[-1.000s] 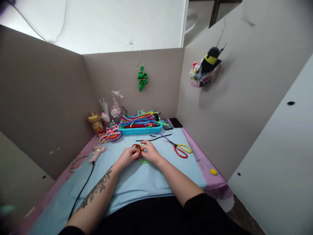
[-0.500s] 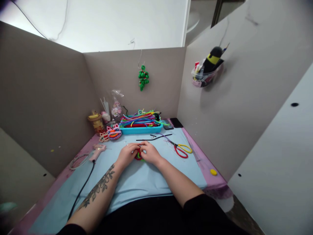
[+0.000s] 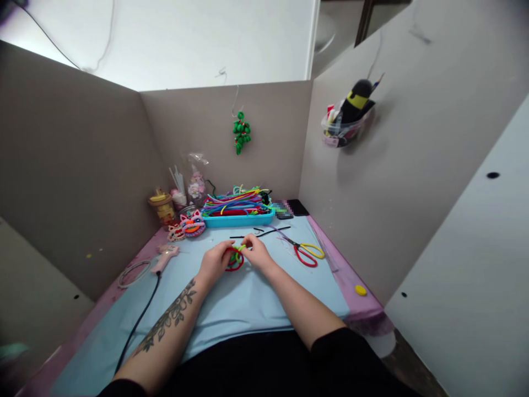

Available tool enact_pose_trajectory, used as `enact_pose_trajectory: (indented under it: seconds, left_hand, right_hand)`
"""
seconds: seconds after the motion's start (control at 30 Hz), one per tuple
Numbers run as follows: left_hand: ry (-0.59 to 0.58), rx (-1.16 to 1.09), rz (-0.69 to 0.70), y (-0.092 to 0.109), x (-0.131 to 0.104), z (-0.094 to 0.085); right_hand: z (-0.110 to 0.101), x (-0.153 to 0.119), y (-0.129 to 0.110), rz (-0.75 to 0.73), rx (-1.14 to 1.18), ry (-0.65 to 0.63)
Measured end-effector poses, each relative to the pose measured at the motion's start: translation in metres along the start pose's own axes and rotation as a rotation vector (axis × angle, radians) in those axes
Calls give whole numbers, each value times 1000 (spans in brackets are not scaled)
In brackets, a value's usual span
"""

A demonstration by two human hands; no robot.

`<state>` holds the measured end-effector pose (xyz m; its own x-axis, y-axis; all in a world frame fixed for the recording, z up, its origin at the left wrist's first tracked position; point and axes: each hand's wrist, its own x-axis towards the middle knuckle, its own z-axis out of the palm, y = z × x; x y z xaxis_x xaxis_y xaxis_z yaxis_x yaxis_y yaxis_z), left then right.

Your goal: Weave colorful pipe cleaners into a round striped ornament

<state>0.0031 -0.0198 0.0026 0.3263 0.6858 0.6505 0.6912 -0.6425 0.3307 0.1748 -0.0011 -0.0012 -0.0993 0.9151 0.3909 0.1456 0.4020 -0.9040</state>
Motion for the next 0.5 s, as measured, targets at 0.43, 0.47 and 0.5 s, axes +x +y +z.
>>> enact_pose_trajectory:
  seconds: [0.43, 0.47, 0.5]
  left_hand:
    - [-238, -66, -33, -8, 2, 2]
    - [-229, -57, -28, -8, 2, 3]
    - [-217, -52, -19, -7, 1, 4]
  right_hand:
    - [-7, -5, -9, -141, -241, -44]
    - [-5, -3, -8, -28, -149, 14]
    - [-4, -1, -8, 100, -23, 70]
